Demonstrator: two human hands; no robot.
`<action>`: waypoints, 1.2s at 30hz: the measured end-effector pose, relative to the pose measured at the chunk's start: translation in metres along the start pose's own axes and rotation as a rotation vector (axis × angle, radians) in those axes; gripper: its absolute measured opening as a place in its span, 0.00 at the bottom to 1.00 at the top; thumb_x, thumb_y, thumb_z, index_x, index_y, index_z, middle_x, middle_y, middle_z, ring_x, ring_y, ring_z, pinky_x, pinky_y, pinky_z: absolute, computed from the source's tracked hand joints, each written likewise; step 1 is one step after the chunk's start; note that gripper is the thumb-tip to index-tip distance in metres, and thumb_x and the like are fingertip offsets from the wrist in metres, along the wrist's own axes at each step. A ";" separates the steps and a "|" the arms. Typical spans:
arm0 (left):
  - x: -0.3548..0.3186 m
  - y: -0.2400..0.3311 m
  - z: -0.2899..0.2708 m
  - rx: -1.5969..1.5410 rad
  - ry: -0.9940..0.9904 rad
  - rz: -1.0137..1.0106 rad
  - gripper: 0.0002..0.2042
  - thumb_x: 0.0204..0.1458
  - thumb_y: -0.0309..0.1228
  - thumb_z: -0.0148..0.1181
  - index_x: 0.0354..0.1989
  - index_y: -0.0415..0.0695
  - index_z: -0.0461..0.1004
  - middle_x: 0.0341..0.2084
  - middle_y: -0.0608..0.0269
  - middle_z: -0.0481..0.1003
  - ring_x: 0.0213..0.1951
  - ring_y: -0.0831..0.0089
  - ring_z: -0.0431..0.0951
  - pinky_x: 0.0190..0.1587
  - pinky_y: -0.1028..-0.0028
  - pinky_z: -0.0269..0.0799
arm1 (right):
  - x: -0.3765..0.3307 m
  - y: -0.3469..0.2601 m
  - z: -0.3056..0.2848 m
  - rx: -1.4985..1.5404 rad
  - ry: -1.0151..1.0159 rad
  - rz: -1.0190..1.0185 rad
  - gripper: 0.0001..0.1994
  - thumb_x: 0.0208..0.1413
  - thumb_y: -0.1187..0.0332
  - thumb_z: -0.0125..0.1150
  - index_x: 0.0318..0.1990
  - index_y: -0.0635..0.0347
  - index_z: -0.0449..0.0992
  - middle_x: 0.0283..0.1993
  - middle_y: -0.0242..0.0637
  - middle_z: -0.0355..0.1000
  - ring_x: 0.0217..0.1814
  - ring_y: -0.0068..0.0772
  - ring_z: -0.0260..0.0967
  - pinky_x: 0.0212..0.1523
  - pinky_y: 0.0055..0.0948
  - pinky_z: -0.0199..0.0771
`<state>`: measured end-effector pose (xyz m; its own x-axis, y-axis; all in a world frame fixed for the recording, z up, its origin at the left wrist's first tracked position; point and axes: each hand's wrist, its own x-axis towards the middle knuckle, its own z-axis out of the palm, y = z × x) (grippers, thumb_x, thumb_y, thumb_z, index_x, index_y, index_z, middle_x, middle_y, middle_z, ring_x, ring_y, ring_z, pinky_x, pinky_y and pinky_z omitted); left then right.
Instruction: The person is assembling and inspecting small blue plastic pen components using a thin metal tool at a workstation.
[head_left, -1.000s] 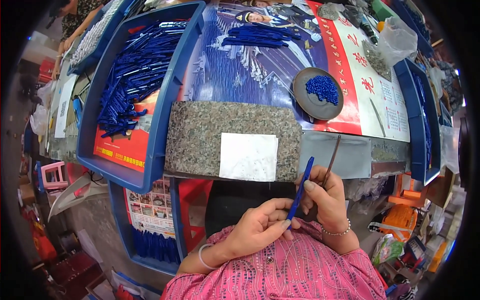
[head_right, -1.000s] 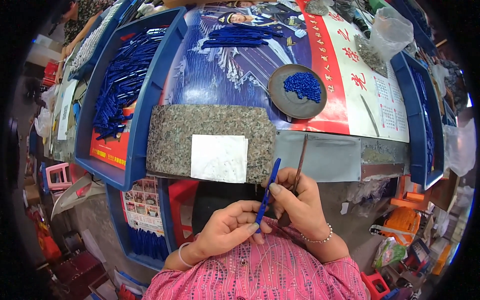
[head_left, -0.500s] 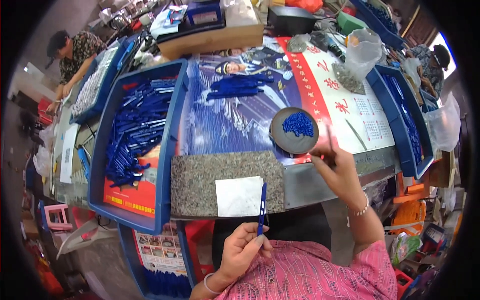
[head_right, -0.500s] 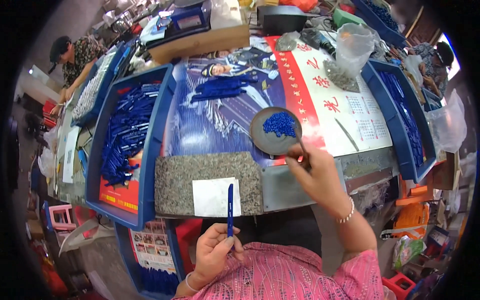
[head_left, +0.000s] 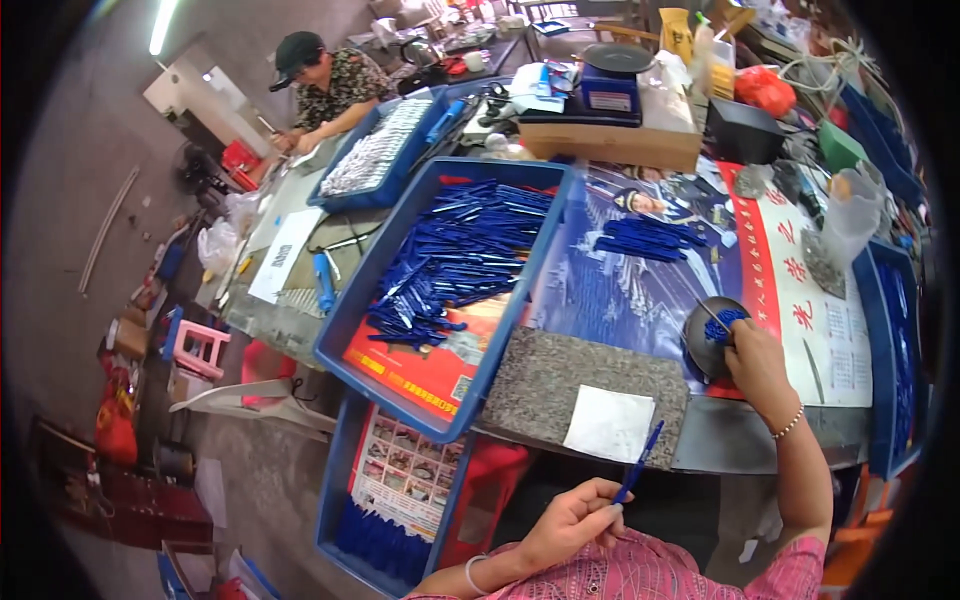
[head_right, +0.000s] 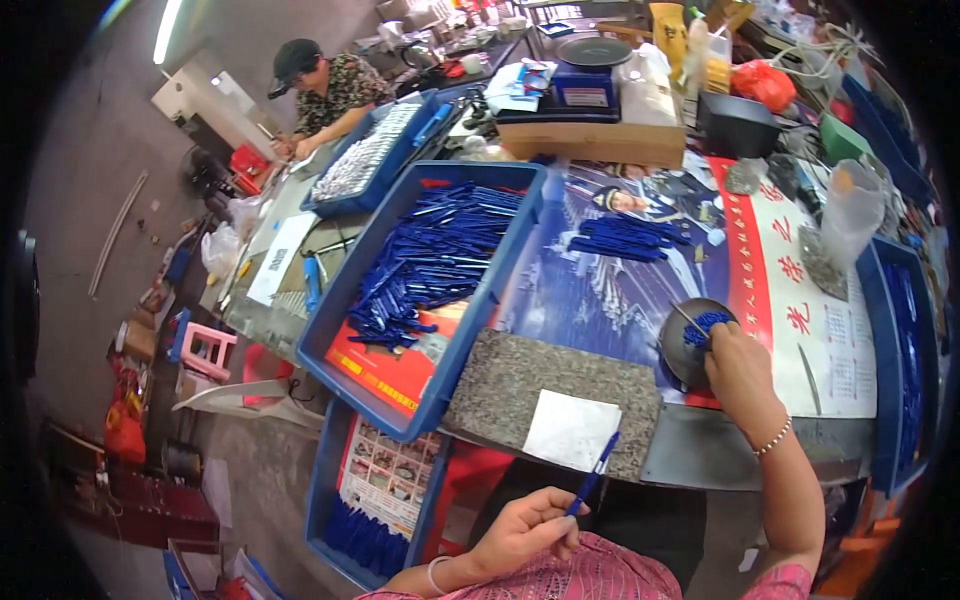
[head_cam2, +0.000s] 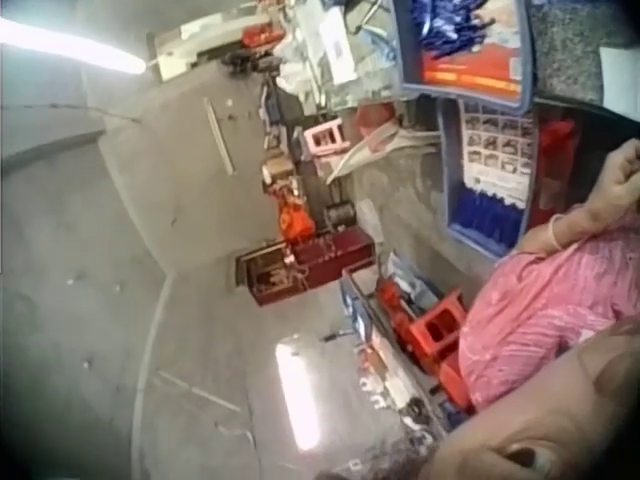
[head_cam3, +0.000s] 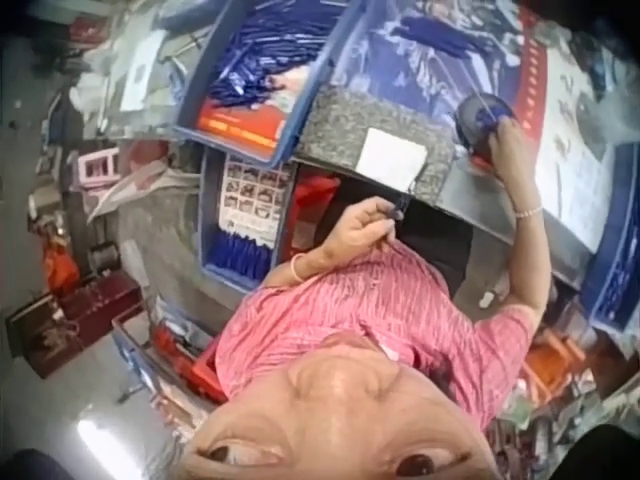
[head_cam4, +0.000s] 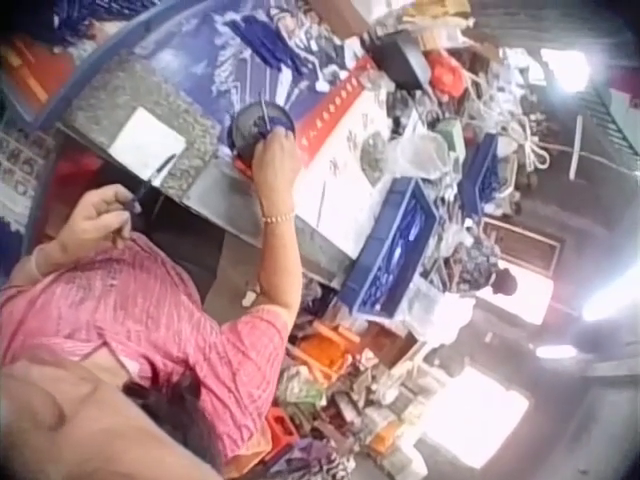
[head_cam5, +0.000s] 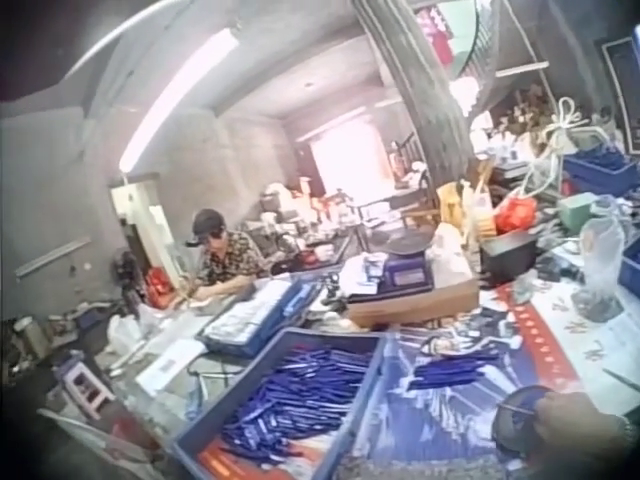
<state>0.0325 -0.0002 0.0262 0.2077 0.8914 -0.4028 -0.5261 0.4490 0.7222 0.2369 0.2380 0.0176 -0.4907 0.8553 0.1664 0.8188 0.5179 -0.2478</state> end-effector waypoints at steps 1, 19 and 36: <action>0.000 0.000 0.001 0.004 -0.014 -0.015 0.11 0.56 0.24 0.45 0.47 0.36 0.63 0.25 0.64 0.71 0.26 0.81 0.72 0.32 0.82 0.70 | 0.002 0.001 0.001 -0.002 -0.006 0.015 0.05 0.43 0.75 0.53 0.27 0.64 0.64 0.29 0.47 0.65 0.32 0.50 0.64 0.33 0.42 0.63; 0.011 -0.007 0.010 0.053 -0.064 -0.012 0.11 0.57 0.26 0.45 0.47 0.37 0.63 0.25 0.64 0.72 0.26 0.82 0.72 0.29 0.84 0.67 | 0.014 0.004 -0.008 -0.102 -0.134 -0.126 0.04 0.41 0.77 0.50 0.25 0.66 0.63 0.26 0.51 0.64 0.29 0.53 0.64 0.30 0.45 0.64; 0.013 -0.003 0.013 0.077 -0.054 -0.026 0.11 0.57 0.27 0.46 0.46 0.38 0.63 0.24 0.65 0.71 0.24 0.83 0.70 0.29 0.84 0.67 | -0.085 -0.064 -0.045 1.303 -0.153 0.353 0.06 0.38 0.83 0.55 0.22 0.63 0.67 0.24 0.30 0.69 0.19 0.10 0.58 0.18 0.13 0.56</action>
<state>0.0473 0.0114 0.0261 0.2653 0.8806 -0.3928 -0.4551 0.4735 0.7542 0.2402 0.1313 0.0624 -0.4130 0.8930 -0.1788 0.0747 -0.1624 -0.9839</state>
